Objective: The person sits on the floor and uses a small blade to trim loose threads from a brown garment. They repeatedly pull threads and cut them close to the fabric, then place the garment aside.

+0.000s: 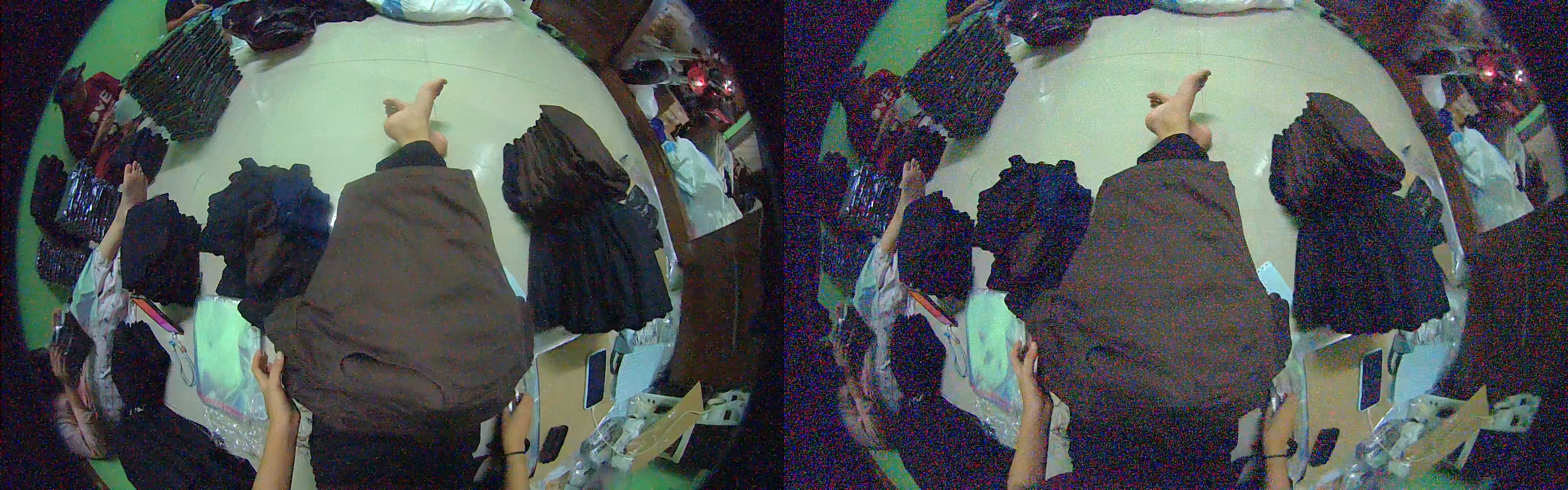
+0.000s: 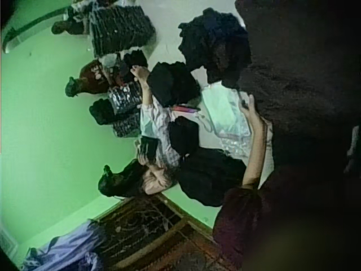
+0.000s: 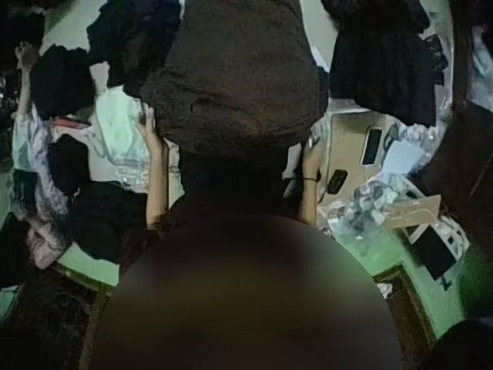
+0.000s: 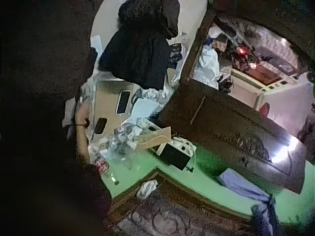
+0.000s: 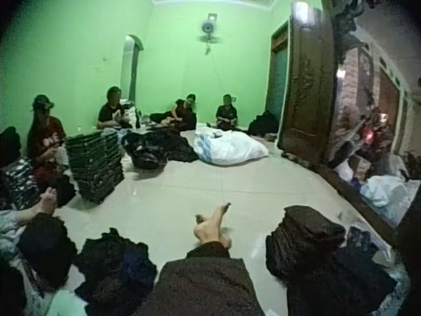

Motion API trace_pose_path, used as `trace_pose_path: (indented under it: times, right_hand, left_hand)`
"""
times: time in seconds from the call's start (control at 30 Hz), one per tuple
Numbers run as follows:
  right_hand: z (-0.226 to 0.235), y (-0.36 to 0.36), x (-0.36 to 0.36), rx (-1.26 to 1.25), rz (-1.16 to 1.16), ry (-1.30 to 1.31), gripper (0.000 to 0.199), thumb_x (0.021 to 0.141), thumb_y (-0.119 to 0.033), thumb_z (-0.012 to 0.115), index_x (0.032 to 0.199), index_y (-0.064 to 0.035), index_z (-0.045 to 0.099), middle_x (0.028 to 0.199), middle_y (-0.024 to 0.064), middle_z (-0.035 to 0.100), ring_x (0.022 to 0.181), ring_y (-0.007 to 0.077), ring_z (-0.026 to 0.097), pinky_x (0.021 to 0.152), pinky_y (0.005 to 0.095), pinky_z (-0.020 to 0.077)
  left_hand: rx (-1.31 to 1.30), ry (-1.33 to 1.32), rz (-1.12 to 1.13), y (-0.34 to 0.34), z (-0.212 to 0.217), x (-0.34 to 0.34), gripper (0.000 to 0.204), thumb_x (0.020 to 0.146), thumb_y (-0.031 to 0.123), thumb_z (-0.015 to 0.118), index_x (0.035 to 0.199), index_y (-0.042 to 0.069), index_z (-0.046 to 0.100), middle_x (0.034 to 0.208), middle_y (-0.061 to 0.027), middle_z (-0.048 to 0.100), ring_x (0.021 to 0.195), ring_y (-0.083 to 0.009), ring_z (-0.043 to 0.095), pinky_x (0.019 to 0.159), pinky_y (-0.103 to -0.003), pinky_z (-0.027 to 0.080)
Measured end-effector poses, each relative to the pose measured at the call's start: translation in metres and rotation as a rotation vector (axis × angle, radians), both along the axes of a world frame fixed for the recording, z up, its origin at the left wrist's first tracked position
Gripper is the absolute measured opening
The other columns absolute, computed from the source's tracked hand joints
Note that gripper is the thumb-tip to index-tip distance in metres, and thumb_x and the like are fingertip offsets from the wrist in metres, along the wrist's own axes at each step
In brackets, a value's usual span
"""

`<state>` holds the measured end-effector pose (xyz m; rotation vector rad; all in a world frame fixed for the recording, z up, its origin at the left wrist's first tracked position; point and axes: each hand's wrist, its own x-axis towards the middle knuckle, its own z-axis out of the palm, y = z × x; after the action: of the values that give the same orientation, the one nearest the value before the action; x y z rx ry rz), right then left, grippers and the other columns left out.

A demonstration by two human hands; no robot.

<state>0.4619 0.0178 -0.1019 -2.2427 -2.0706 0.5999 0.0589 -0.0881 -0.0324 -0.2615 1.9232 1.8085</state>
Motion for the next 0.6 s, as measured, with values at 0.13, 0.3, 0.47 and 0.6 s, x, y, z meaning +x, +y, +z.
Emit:
trace_pose_path:
  times: [0.13,0.3,0.47,0.6]
  right_hand:
    - [-0.003,-0.013,0.002,0.141,0.12,-0.085,0.045,0.067,-0.005,0.065,0.104,0.0041,0.043,0.096,0.0217,0.049,0.093,0.0376,0.046,0.082,0.0416,0.0368]
    - [0.03,-0.012,-0.015,0.232,0.167,0.072,0.041,0.08,-0.029,0.058,0.104,0.0016,0.045,0.089,0.0162,0.052,0.083,0.0318,0.052,0.078,0.0376,0.0417]
    - [0.068,0.016,-0.048,-0.566,-0.569,1.368,0.06,0.082,-0.058,0.039,0.106,-0.0038,0.048,0.097,0.0092,0.054,0.087,0.0244,0.053,0.076,0.0353,0.0438]
    - [0.102,0.054,-0.073,-0.606,-0.469,1.769,0.069,0.078,-0.066,0.035,0.112,-0.0061,0.047,0.11,0.008,0.053,0.1,0.0217,0.052,0.081,0.035,0.0435]
  left_hand:
    - [0.299,-0.703,-0.237,-0.023,-0.006,0.0,0.051,0.08,0.041,0.056,0.12,0.011,0.046,0.122,-0.0056,0.047,0.111,-0.0235,0.043,0.095,-0.041,0.031]
    - [0.216,-0.671,-0.447,-0.027,0.003,-0.007,0.063,0.077,0.053,0.053,0.123,0.011,0.042,0.124,-0.0066,0.045,0.109,-0.0273,0.045,0.089,-0.042,0.037]
    - [0.354,-0.815,-0.651,-0.001,0.022,-0.036,0.074,0.075,0.06,0.049,0.127,0.008,0.037,0.128,-0.0112,0.04,0.116,-0.0307,0.04,0.095,-0.047,0.033]
    - [0.461,-0.856,-0.682,0.024,0.032,-0.05,0.078,0.074,0.059,0.052,0.129,0.007,0.033,0.13,-0.0121,0.039,0.117,-0.0309,0.039,0.096,-0.047,0.033]
